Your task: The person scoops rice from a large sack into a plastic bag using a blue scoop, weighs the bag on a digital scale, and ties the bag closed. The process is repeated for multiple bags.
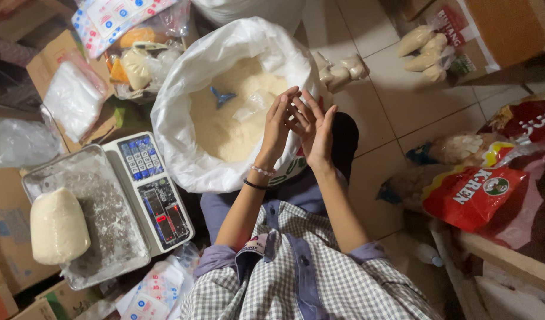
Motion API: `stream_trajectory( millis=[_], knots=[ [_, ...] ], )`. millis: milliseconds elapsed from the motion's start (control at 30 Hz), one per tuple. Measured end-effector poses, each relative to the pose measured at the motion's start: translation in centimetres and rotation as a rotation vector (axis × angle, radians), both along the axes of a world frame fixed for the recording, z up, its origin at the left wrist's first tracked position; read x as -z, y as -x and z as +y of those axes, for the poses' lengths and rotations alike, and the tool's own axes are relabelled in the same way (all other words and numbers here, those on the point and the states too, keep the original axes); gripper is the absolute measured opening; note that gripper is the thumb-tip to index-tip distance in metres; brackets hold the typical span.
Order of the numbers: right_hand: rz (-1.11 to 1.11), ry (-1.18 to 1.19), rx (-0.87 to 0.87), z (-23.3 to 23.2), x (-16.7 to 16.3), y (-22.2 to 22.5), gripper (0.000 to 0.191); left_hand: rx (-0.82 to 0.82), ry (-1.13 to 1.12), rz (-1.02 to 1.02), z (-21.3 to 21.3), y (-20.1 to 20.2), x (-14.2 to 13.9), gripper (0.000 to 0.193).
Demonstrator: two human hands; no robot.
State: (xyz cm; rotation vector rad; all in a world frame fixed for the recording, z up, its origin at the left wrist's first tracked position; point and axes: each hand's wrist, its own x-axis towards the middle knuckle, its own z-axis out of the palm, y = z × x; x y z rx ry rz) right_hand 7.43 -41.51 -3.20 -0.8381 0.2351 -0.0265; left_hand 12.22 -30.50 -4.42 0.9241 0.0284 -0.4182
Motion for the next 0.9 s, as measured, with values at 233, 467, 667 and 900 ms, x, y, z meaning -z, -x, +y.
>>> stream_trajectory(
  millis=[233, 467, 667, 900],
  knots=[
    [-0.028, -0.011, -0.060, 0.5, 0.4, -0.1, 0.091, -0.037, -0.052, 0.048, 1.5, 0.7, -1.0, 0.053],
    [-0.014, 0.012, -0.088, 1.5, 0.8, -0.3, 0.090, -0.111, -0.070, 0.051, 3.1, 1.2, -0.6, 0.055],
    [-0.014, 0.078, -0.136, 2.2, 0.7, -0.4, 0.090, -0.167, -0.028, 0.041, 4.1, 1.8, -0.3, 0.053],
    [-0.032, 0.088, -0.214, 3.0, 1.0, -0.2, 0.090, -0.207, -0.136, -0.045, 5.4, 3.3, -1.0, 0.047]
  ],
)
